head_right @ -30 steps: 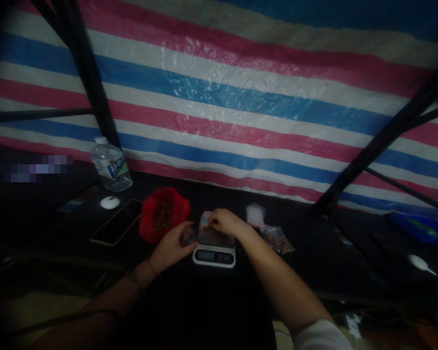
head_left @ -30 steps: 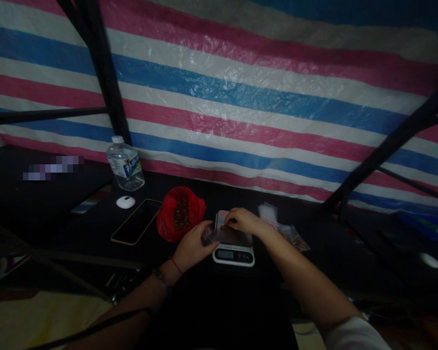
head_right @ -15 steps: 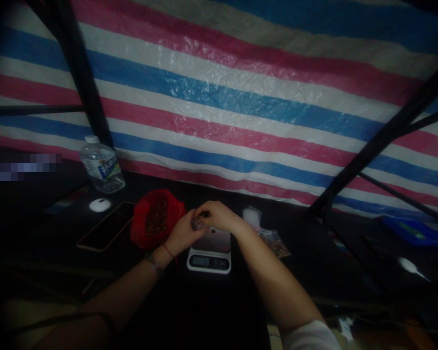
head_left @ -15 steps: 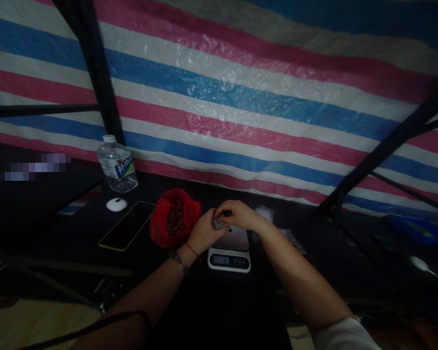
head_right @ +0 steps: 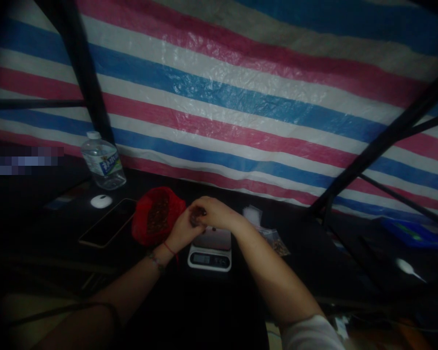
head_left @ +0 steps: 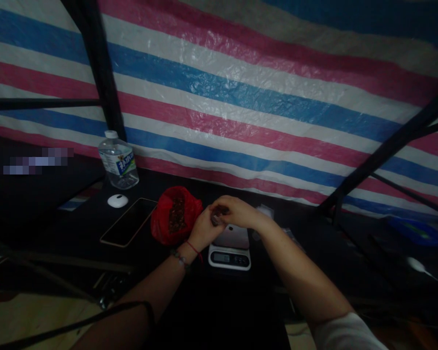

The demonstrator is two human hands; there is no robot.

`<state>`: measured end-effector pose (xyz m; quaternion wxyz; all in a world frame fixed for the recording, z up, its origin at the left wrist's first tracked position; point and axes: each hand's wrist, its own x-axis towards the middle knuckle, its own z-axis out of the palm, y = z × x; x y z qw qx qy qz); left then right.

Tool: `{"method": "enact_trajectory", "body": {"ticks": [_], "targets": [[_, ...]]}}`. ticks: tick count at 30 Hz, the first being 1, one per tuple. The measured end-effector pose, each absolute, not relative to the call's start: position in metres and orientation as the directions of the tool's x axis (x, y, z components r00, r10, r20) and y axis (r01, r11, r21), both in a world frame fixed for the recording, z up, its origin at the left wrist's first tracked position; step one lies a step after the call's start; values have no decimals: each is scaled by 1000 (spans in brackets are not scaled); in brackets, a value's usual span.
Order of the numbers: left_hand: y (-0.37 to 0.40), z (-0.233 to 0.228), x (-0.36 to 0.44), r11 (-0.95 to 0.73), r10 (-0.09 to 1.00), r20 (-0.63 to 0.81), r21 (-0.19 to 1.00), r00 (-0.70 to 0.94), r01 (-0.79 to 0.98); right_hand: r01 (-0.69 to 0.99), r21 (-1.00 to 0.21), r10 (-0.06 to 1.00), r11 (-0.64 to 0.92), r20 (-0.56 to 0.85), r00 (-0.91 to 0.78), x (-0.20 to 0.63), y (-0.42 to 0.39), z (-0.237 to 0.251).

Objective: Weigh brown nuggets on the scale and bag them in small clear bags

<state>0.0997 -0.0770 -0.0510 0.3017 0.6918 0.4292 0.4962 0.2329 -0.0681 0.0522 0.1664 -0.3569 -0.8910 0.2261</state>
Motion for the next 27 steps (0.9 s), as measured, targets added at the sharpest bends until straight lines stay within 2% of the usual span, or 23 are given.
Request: {"method": "enact_trajectory", "body": {"ticks": [4,8,10,14,16,20,24,27], "targets": [[-76,-53,96,-427,904,411,859,119,281,533,-505,695,678,206,-689,237,-69,54],[-76,-56,89,-376,926,367,889,85,261,641,-453,782,620,290,-552,254,-62,48],[-79,-55,84,-382,923,379,891,63,244,701,-430,820,568,220,-529,264,-57,38],[-90,-51,73,-493,868,496,857,16,151,810,-385,859,443,-75,-506,277,-54,6],[-97,-48,68,-538,840,542,829,15,152,826,-399,857,398,-159,-490,277,-56,-8],[-105,-47,61,-557,829,555,806,71,198,789,-435,834,434,-136,-534,264,-63,-18],[-109,-48,58,-558,830,535,796,160,235,785,-353,811,509,-109,-575,247,-64,-15],[-110,-50,56,-546,837,507,797,204,259,774,-314,771,550,-167,-615,240,-59,-15]]}}
